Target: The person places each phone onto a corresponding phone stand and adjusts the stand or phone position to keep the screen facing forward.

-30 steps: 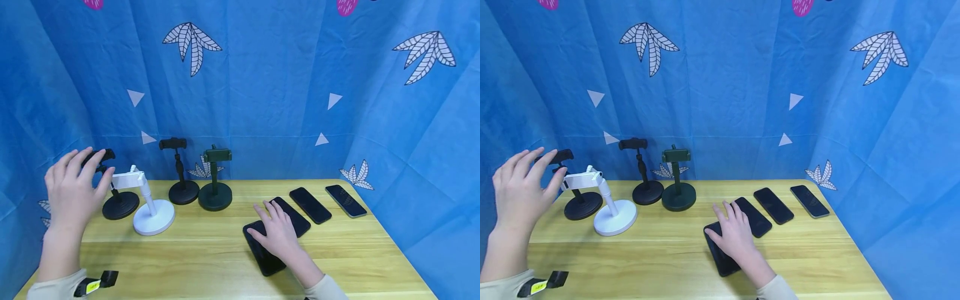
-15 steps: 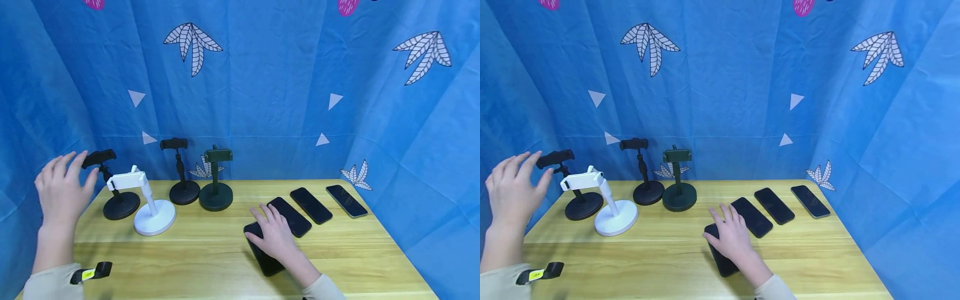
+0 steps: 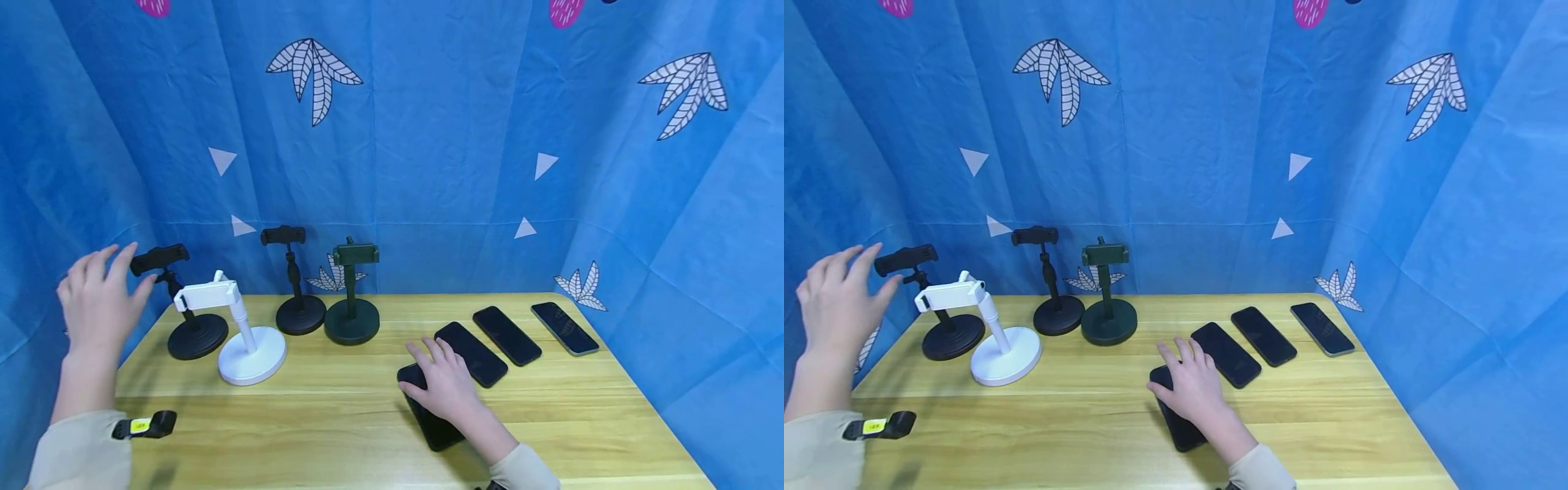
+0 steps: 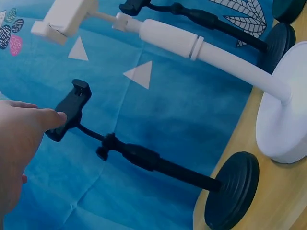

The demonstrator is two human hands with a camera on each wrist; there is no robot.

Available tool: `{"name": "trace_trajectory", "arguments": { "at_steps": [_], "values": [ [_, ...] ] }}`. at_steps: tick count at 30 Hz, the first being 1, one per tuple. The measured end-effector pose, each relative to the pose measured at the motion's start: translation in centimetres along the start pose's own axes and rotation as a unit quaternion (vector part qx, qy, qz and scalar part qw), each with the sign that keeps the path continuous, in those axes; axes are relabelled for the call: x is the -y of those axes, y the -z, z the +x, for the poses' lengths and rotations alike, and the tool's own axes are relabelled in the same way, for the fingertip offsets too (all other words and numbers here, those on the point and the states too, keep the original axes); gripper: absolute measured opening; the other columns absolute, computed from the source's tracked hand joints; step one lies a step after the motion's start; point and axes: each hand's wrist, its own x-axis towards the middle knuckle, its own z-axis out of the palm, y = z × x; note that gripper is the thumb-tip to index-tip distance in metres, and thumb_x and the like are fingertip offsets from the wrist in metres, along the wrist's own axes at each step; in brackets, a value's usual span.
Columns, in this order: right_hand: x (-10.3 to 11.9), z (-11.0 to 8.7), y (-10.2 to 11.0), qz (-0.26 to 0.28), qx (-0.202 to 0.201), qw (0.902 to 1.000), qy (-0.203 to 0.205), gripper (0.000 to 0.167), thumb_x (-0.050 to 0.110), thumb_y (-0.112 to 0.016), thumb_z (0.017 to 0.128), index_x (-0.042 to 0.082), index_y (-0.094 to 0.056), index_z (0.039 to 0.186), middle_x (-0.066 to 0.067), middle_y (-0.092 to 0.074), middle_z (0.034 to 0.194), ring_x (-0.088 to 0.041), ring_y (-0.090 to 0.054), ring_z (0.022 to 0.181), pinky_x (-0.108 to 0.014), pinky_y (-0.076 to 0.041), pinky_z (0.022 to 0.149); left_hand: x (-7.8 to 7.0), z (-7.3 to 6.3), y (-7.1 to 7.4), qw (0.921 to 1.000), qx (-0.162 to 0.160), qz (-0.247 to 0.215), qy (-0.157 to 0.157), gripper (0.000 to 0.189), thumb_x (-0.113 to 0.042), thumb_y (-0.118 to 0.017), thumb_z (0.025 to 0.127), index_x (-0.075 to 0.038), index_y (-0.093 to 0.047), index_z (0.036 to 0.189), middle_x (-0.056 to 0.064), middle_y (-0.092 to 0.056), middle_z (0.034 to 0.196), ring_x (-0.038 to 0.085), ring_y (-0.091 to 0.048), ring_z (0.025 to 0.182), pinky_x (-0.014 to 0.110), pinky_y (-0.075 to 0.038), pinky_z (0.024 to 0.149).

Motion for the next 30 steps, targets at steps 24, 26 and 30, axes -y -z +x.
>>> {"name": "trace_trajectory", "arguments": {
  "at_steps": [24, 26, 30],
  "values": [
    [-0.3, 0.7, -0.8, 0.013, 0.067, 0.9975, -0.016, 0.066, 0.053, -0.066, 0.086, 0.019, -0.051, 0.141, -0.019, -0.048, 0.144, -0.045, -0.043, 0.132, -0.061, -0.042, 0.098, 1.5, 0.9, -1.6, 0.9940, -0.072, 0.045, -0.068, 0.039, -0.010, -0.070, 0.088, -0.003, -0.058, 0.125, 0.027, -0.062, 0.121, 0.043, -0.041, 0.121, 0.063, -0.031, 0.097],
    [-0.3, 0.8, -0.9, 0.012, 0.072, 0.9971, -0.019, 0.066, 0.054, -0.066, 0.086, 0.020, -0.051, 0.141, -0.018, -0.048, 0.144, -0.045, -0.044, 0.131, -0.061, -0.042, 0.099, 1.5, 0.9, -1.4, 0.9941, -0.066, 0.051, -0.070, 0.039, -0.011, -0.070, 0.088, -0.003, -0.058, 0.125, 0.027, -0.062, 0.121, 0.043, -0.040, 0.122, 0.062, -0.030, 0.098],
    [-0.4, 0.9, -1.2, 0.011, 0.078, 0.9967, -0.022, 0.066, 0.053, -0.066, 0.086, 0.020, -0.051, 0.141, -0.018, -0.048, 0.144, -0.045, -0.044, 0.132, -0.061, -0.041, 0.101, 1.5, 0.8, -1.0, 0.9927, -0.065, 0.062, -0.081, 0.041, -0.011, -0.070, 0.088, -0.003, -0.057, 0.125, 0.028, -0.062, 0.120, 0.042, -0.039, 0.123, 0.062, -0.028, 0.100]
  ]
}}
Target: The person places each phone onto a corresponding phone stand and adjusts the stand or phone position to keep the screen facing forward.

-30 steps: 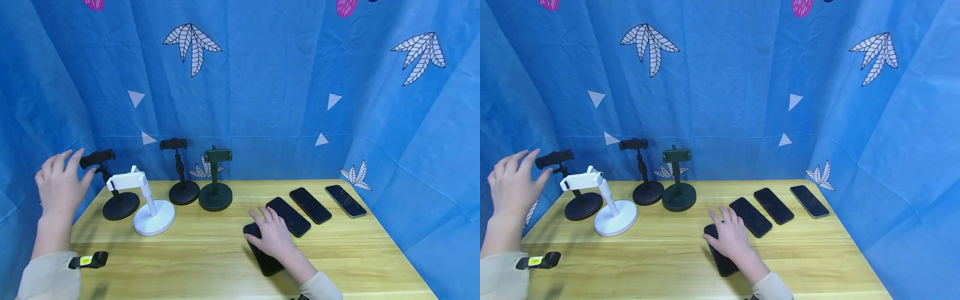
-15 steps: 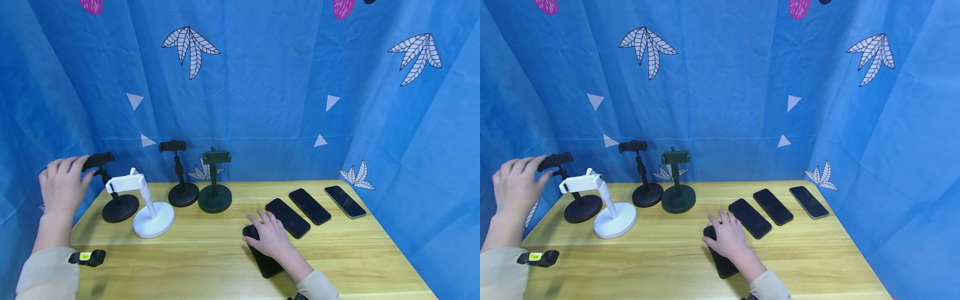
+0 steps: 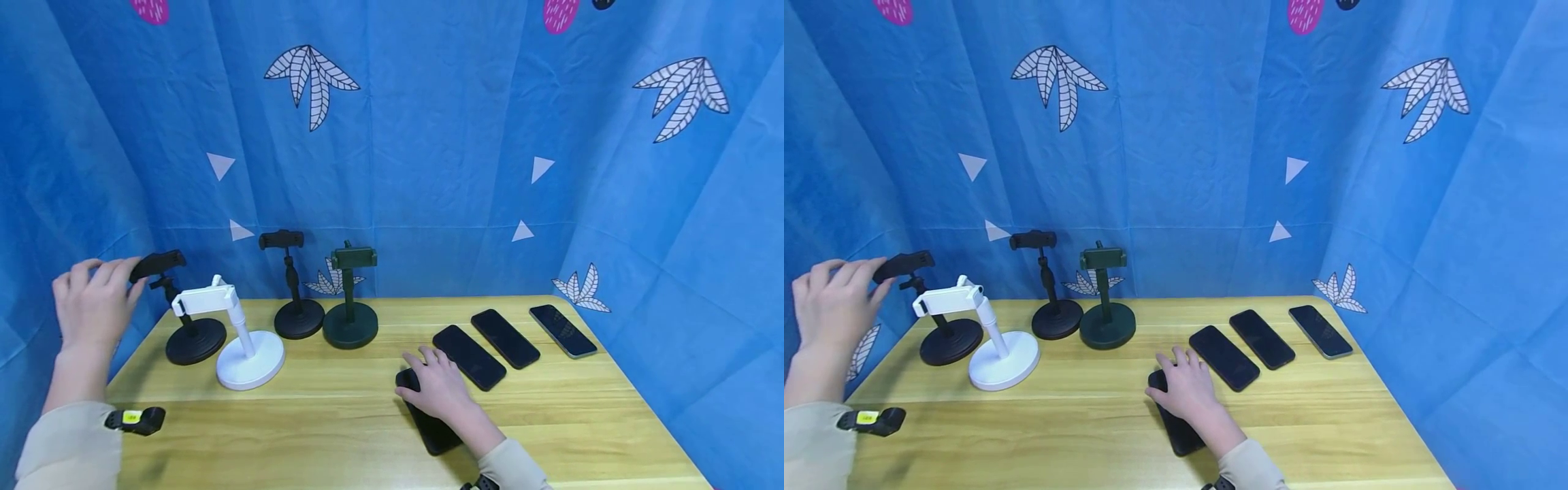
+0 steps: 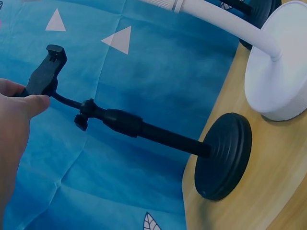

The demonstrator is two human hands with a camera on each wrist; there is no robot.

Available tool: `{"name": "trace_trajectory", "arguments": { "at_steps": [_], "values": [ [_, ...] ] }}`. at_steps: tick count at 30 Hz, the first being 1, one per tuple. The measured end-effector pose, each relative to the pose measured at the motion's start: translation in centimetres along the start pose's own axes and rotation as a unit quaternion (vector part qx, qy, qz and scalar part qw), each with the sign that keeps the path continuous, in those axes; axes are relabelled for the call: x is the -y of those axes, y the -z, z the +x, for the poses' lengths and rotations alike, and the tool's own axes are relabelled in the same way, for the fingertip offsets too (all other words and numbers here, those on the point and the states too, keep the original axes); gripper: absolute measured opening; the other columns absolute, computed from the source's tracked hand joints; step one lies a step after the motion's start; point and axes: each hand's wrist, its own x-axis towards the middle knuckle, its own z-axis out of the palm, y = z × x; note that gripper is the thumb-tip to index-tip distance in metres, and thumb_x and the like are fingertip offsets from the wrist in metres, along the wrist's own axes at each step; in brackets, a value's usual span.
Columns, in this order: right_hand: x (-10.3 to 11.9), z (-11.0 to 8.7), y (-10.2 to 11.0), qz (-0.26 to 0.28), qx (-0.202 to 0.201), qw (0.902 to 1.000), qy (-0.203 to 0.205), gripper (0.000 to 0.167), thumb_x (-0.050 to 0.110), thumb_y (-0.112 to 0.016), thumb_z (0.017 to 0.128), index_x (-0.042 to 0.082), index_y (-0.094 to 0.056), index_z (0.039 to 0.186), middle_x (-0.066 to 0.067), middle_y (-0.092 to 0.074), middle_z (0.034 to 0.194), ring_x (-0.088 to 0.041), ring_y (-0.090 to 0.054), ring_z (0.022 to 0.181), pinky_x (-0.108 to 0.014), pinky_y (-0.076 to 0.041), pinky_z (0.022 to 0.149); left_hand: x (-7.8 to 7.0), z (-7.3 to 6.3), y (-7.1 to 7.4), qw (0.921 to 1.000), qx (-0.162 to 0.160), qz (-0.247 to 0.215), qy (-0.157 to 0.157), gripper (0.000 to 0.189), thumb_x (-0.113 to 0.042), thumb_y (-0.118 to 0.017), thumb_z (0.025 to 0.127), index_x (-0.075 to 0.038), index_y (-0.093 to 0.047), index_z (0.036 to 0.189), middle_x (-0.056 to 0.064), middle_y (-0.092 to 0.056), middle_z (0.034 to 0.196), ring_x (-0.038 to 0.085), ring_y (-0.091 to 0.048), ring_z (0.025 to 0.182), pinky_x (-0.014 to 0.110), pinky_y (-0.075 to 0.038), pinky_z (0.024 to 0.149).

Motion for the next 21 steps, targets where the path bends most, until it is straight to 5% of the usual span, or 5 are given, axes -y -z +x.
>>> {"name": "trace_trajectory", "arguments": {
  "at_steps": [21],
  "values": [
    [0.9, 0.7, -0.5, -0.009, 0.043, 0.9990, -0.011, 0.057, 0.049, -0.071, 0.083, 0.019, -0.060, 0.130, -0.013, -0.055, 0.133, -0.042, -0.051, 0.121, -0.058, -0.045, 0.095, 0.6, -2.0, 3.1, 0.9956, 0.016, 0.088, -0.028, 0.047, -0.011, -0.075, 0.082, -0.002, -0.056, 0.124, 0.026, -0.061, 0.121, 0.042, -0.038, 0.127, 0.060, -0.027, 0.104]
  ]
}}
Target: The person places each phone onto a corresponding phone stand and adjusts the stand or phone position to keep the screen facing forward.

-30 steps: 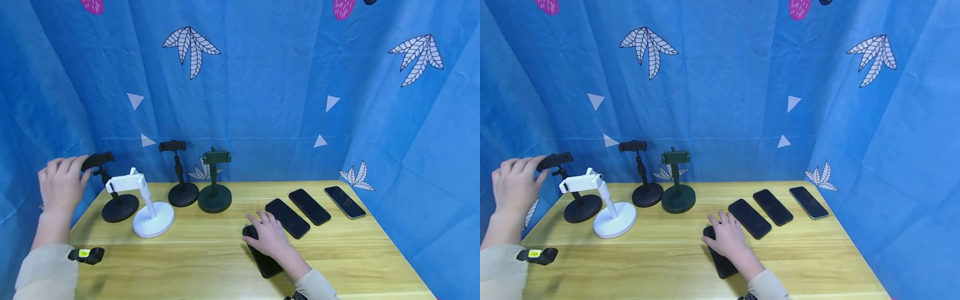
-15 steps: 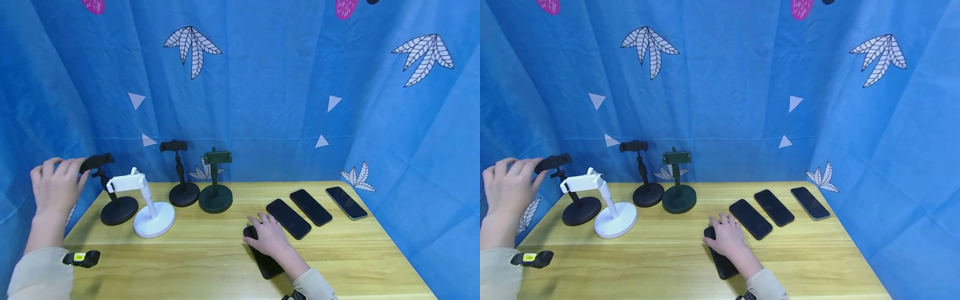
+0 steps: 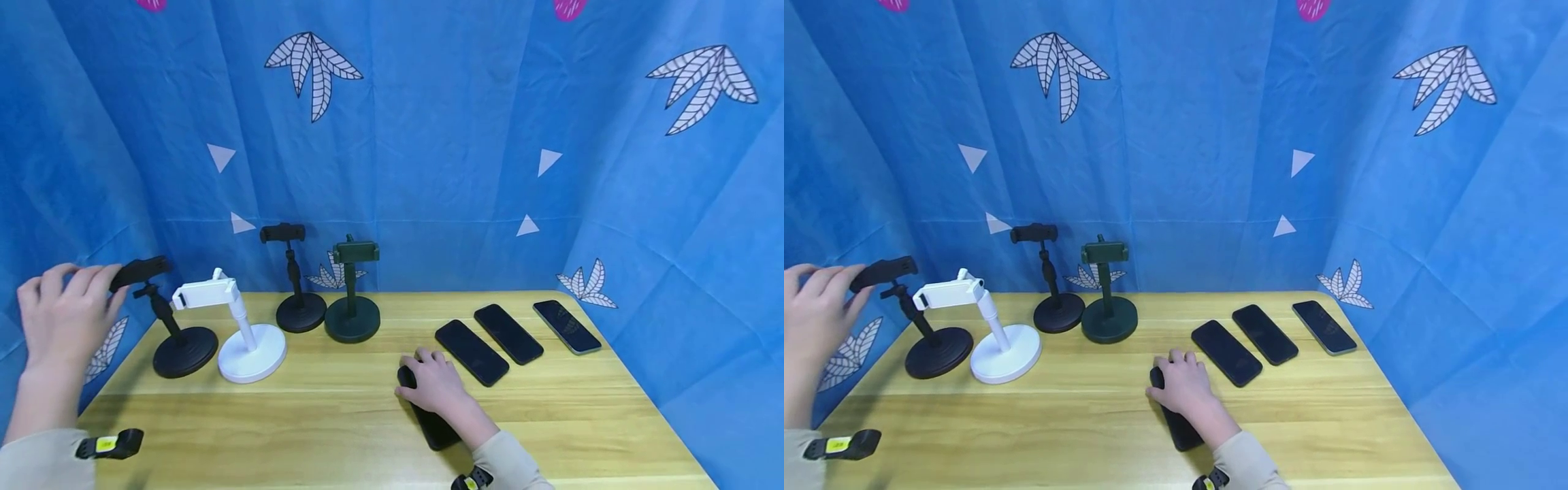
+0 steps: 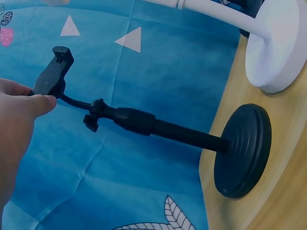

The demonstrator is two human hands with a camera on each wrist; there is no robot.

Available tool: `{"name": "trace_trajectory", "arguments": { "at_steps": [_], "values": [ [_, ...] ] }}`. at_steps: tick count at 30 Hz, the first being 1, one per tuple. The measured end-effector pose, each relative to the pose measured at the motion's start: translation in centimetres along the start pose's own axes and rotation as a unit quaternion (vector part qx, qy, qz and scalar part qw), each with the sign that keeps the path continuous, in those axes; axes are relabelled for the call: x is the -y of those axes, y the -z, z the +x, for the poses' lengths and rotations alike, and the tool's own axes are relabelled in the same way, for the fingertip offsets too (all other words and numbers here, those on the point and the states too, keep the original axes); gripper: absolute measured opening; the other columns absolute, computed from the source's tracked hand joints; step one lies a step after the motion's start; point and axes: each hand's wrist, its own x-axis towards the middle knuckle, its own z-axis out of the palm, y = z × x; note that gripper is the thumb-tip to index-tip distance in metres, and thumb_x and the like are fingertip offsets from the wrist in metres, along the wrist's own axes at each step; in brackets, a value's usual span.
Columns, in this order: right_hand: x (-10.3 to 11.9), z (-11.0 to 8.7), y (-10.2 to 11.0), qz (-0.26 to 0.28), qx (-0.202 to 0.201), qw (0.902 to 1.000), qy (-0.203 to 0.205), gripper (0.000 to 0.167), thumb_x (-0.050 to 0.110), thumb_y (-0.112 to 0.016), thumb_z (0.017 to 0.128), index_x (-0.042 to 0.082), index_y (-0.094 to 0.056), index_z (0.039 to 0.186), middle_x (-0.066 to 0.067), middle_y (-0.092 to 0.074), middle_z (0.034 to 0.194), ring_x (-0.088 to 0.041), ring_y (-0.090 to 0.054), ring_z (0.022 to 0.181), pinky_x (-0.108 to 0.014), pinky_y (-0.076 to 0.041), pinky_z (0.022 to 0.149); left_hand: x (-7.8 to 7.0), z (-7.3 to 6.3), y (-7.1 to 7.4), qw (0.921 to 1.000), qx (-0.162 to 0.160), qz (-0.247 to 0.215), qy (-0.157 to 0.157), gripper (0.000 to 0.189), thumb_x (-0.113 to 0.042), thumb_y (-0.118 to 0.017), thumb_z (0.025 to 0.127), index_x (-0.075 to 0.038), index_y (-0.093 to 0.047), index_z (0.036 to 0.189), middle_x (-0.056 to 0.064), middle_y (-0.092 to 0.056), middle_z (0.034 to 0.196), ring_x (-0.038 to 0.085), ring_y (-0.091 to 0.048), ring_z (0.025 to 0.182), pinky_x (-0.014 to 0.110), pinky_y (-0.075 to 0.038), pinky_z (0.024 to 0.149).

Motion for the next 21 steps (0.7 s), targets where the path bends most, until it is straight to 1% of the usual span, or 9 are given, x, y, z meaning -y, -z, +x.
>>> {"name": "trace_trajectory", "arguments": {
  "at_steps": [2, 8, 10, 11, 13, 14, 16, 18, 21],
  "values": [
    [0.1, 0.1, 0.1, -0.002, 0.006, 1.0000, -0.002, 0.056, 0.049, -0.071, 0.083, 0.019, -0.061, 0.130, -0.013, -0.056, 0.133, -0.042, -0.051, 0.120, -0.058, -0.045, 0.094, 0.1, -0.2, 0.3, 1.0000, 0.001, 0.007, 0.000, 0.048, -0.011, -0.076, 0.082, -0.001, -0.055, 0.125, 0.026, -0.060, 0.121, 0.041, -0.037, 0.128, 0.060, -0.027, 0.105],
    [0.2, 0.3, 0.2, -0.004, 0.013, 0.9999, -0.006, 0.056, 0.048, -0.072, 0.083, 0.019, -0.062, 0.129, -0.013, -0.057, 0.131, -0.042, -0.052, 0.117, -0.056, -0.047, 0.091, 0.2, -0.9, 1.4, 0.9997, -0.018, 0.011, -0.010, 0.049, -0.008, -0.076, 0.080, 0.000, -0.056, 0.123, 0.027, -0.061, 0.119, 0.041, -0.038, 0.128, 0.059, -0.027, 0.106],
    [0.2, 0.2, 0.2, -0.006, 0.014, 0.9999, -0.007, 0.055, 0.048, -0.072, 0.083, 0.019, -0.062, 0.129, -0.013, -0.057, 0.131, -0.042, -0.052, 0.117, -0.055, -0.048, 0.090, 0.2, -1.2, 1.7, 0.9993, -0.031, 0.007, -0.019, 0.048, -0.008, -0.075, 0.081, 0.000, -0.056, 0.123, 0.027, -0.062, 0.117, 0.041, -0.039, 0.126, 0.059, -0.029, 0.105],
    [0.2, 0.2, 0.1, -0.006, 0.013, 0.9999, -0.007, 0.055, 0.048, -0.072, 0.083, 0.019, -0.062, 0.129, -0.014, -0.057, 0.131, -0.042, -0.053, 0.116, -0.055, -0.048, 0.090, 0.2, -1.4, 1.9, 0.9988, -0.041, 0.003, -0.026, 0.045, -0.009, -0.074, 0.083, 0.000, -0.056, 0.123, 0.026, -0.062, 0.116, 0.042, -0.040, 0.126, 0.059, -0.030, 0.104],
    [0.2, 0.2, 0.1, -0.006, 0.014, 0.9999, -0.008, 0.055, 0.047, -0.072, 0.083, 0.019, -0.062, 0.129, -0.014, -0.057, 0.131, -0.042, -0.053, 0.116, -0.055, -0.048, 0.089, 0.3, -1.6, 2.0, 0.9965, -0.071, -0.010, -0.042, 0.034, -0.016, -0.064, 0.093, 0.000, -0.057, 0.123, 0.026, -0.064, 0.114, 0.042, -0.042, 0.124, 0.060, -0.032, 0.102],
    [0.2, 0.2, 0.1, -0.006, 0.014, 0.9998, -0.008, 0.055, 0.047, -0.072, 0.083, 0.019, -0.062, 0.129, -0.014, -0.057, 0.131, -0.042, -0.053, 0.115, -0.055, -0.048, 0.089, 0.4, -1.7, 2.1, 0.9947, -0.088, -0.016, -0.051, 0.032, -0.021, -0.057, 0.098, 0.001, -0.058, 0.122, 0.026, -0.064, 0.112, 0.043, -0.044, 0.122, 0.060, -0.033, 0.101],
    [0.3, 0.1, 0.0, -0.004, 0.015, 0.9998, -0.010, 0.054, 0.047, -0.072, 0.083, 0.019, -0.062, 0.128, -0.015, -0.057, 0.131, -0.043, -0.053, 0.114, -0.055, -0.049, 0.088, 0.6, -1.9, 2.1, 0.9897, -0.121, -0.035, -0.069, 0.041, -0.032, -0.042, 0.104, 0.001, -0.060, 0.120, 0.027, -0.065, 0.108, 0.044, -0.046, 0.119, 0.060, -0.034, 0.098],
    [0.4, 0.1, 0.0, -0.003, 0.015, 0.9998, -0.012, 0.054, 0.046, -0.072, 0.083, 0.018, -0.062, 0.128, -0.015, -0.057, 0.131, -0.043, -0.054, 0.112, -0.054, -0.049, 0.087, 0.7, -2.1, 2.2, 0.9861, -0.139, -0.047, -0.078, 0.056, -0.042, -0.029, 0.105, 0.003, -0.061, 0.118, 0.028, -0.066, 0.105, 0.045, -0.047, 0.117, 0.060, -0.034, 0.097],
    [0.5, 0.1, 0.0, -0.002, 0.014, 0.9997, -0.018, 0.054, 0.046, -0.072, 0.083, 0.018, -0.063, 0.128, -0.015, -0.057, 0.130, -0.042, -0.054, 0.109, -0.054, -0.050, 0.084, 0.7, -2.3, 2.5, 0.9843, -0.144, -0.059, -0.084, 0.062, -0.045, -0.025, 0.105, 0.005, -0.062, 0.115, 0.030, -0.065, 0.103, 0.046, -0.047, 0.116, 0.060, -0.032, 0.099]
  ]
}}
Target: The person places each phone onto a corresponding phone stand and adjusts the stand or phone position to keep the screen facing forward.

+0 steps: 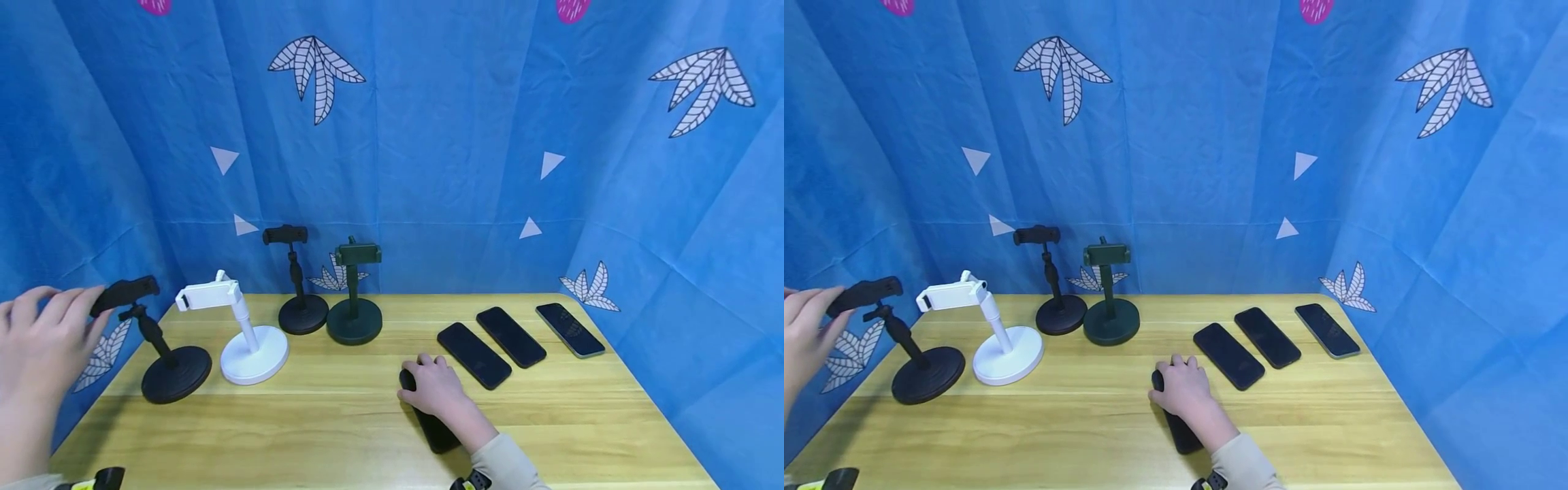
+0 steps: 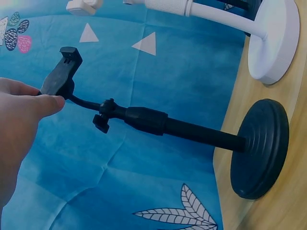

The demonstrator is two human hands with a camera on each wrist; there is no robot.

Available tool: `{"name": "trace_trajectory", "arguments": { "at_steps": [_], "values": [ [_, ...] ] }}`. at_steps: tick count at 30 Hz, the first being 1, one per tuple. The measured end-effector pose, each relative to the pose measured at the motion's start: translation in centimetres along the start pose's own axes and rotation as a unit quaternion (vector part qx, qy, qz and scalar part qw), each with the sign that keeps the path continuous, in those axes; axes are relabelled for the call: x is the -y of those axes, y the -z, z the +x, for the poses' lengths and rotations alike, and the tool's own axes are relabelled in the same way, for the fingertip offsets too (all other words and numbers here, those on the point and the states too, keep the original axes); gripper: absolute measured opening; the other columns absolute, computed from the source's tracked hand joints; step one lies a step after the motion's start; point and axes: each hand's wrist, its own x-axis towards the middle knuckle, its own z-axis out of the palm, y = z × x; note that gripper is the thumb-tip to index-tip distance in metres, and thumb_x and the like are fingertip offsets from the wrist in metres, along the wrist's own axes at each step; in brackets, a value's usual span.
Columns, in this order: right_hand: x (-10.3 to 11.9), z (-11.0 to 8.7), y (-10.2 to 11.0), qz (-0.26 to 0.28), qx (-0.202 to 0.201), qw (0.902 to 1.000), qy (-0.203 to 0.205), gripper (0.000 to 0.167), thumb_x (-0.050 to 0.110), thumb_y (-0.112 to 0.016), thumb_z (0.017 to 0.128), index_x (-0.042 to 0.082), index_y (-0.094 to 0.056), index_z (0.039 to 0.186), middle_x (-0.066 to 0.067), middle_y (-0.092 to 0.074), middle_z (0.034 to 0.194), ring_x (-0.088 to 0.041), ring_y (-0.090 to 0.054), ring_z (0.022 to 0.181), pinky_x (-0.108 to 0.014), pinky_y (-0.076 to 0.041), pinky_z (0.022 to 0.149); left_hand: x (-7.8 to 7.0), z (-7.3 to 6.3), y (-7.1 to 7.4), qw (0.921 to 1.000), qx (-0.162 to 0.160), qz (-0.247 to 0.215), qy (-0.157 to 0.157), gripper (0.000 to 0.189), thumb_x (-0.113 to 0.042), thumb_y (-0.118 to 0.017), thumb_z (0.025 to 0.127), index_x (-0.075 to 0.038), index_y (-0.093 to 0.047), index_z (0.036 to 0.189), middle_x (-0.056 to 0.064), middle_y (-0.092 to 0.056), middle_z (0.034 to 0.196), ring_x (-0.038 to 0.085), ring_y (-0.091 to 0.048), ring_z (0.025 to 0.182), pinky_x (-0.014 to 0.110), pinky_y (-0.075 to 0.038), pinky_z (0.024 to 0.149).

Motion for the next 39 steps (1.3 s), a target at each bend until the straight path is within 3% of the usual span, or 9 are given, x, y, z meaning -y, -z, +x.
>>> {"name": "trace_trajectory", "arguments": {
  "at_steps": [6, 11, 17, 23, 28, 39],
  "values": [
    [0.3, 0.0, 0.0, 0.009, 0.006, 0.9998, -0.014, 0.052, 0.043, -0.073, 0.082, 0.017, -0.064, 0.126, -0.016, -0.057, 0.127, -0.042, -0.054, 0.106, -0.054, -0.049, 0.080, 0.0, -0.6, 0.4, 0.9998, -0.003, 0.002, -0.018, 0.063, -0.042, -0.023, 0.106, 0.008, -0.060, 0.115, 0.033, -0.063, 0.102, 0.049, -0.047, 0.114, 0.060, -0.033, 0.103],
    [0.4, 0.1, 0.1, 0.019, 0.005, 0.9996, -0.022, 0.050, 0.040, -0.074, 0.081, 0.016, -0.064, 0.124, -0.016, -0.059, 0.124, -0.042, -0.053, 0.105, -0.053, -0.049, 0.078, 0.0, -1.1, 0.5, 0.9997, -0.005, -0.003, -0.024, 0.065, -0.044, -0.023, 0.105, 0.009, -0.060, 0.116, 0.033, -0.063, 0.103, 0.049, -0.048, 0.112, 0.060, -0.037, 0.099],
    [0.6, 0.3, 0.2, 0.024, 0.012, 0.9992, -0.030, 0.049, 0.038, -0.074, 0.082, 0.015, -0.064, 0.125, -0.017, -0.058, 0.125, -0.041, -0.052, 0.106, -0.052, -0.049, 0.079, -0.5, -1.3, 0.6, 0.9986, -0.033, -0.042, 0.001, 0.073, -0.052, -0.026, 0.104, 0.011, -0.063, 0.109, 0.035, -0.063, 0.098, 0.049, -0.050, 0.106, 0.059, -0.036, 0.098],
    [0.7, 0.4, 0.3, 0.028, 0.015, 0.9989, -0.033, 0.049, 0.037, -0.074, 0.083, 0.014, -0.064, 0.126, -0.017, -0.058, 0.125, -0.041, -0.052, 0.105, -0.052, -0.049, 0.079, -1.2, -1.6, 0.7, 0.9959, -0.050, -0.059, 0.047, 0.070, -0.052, -0.032, 0.103, 0.010, -0.065, 0.109, 0.035, -0.064, 0.098, 0.048, -0.050, 0.106, 0.057, -0.037, 0.101],
    [0.7, 0.4, 0.2, 0.028, 0.020, 0.9989, -0.031, 0.049, 0.037, -0.073, 0.083, 0.014, -0.063, 0.126, -0.017, -0.057, 0.125, -0.041, -0.052, 0.106, -0.052, -0.049, 0.080, -1.4, -1.8, 0.7, 0.9932, -0.066, -0.072, 0.063, 0.068, -0.051, -0.038, 0.102, 0.010, -0.066, 0.109, 0.035, -0.064, 0.098, 0.049, -0.050, 0.104, 0.055, -0.036, 0.103],
    [0.4, 0.4, 0.3, 0.030, 0.022, 0.9989, -0.030, 0.048, 0.035, -0.073, 0.084, 0.013, -0.064, 0.125, -0.018, -0.057, 0.124, -0.041, -0.052, 0.105, -0.051, -0.049, 0.079, -1.4, -1.9, 0.9, 0.9938, -0.046, -0.064, 0.079, 0.070, -0.056, -0.036, 0.100, 0.007, -0.065, 0.113, 0.033, -0.064, 0.107, 0.048, -0.048, 0.109, 0.056, -0.034, 0.102]
  ]
}}
